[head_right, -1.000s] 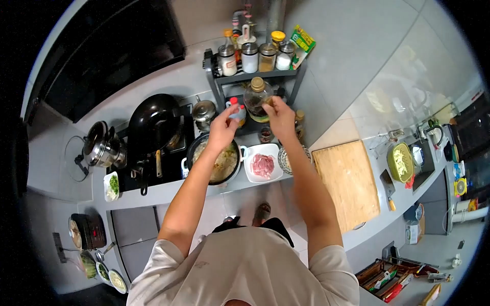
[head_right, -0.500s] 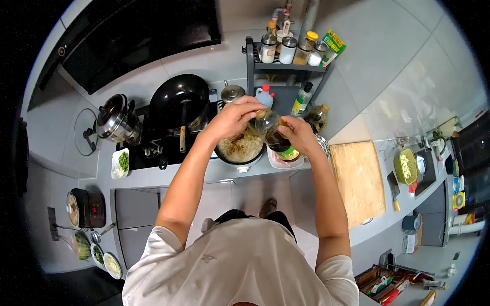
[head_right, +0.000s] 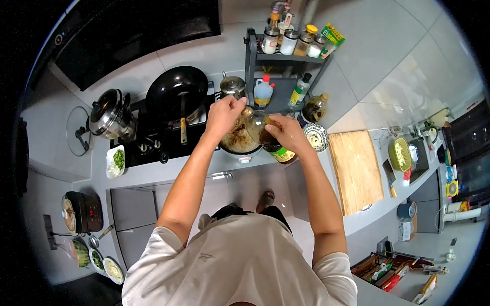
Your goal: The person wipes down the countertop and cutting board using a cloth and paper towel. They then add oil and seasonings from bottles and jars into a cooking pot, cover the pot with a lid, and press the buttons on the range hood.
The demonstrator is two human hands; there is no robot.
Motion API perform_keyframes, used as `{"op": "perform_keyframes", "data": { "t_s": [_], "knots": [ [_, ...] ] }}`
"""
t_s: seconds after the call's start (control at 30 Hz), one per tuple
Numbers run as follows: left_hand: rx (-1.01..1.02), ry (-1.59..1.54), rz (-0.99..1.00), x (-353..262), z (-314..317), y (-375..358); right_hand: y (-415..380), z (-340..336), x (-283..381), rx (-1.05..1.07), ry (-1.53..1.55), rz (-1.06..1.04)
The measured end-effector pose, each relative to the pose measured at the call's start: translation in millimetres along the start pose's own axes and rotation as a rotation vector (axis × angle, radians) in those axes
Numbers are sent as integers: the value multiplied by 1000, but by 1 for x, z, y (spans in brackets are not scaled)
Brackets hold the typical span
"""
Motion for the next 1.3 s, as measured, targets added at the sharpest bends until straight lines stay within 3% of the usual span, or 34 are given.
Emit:
{"op": "perform_keyframes", "data": {
  "t_s": [0.1,0.13,0.27,0.63,0.83,1.3],
  "knots": [
    [5,-296,6,29,5,2,0,7,-3,35,-66,18],
    [121,-571,-95,49,21,0,0,8,-5,48,-99,23],
    [201,-883,-210,91,43,-18,2,8,-7,34,-142,-19],
    [128,-663,-75,127,51,-45,9,18,11,146,-264,-95],
    [109,-520,89,115,48,-49,15,25,10,157,-389,-165],
    [127,-522,49,114,55,-47,25,31,19,196,-531,-132]
  ]
}}
Point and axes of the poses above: each hand's wrist, its own y-axis towards the middle knuckle, its own z-axis out of the palm, x = y × z, the point moved 10 cm from there along y, towards the middle knuckle, and after that the axes turned 1 degree about z, right-handed, at the moved point
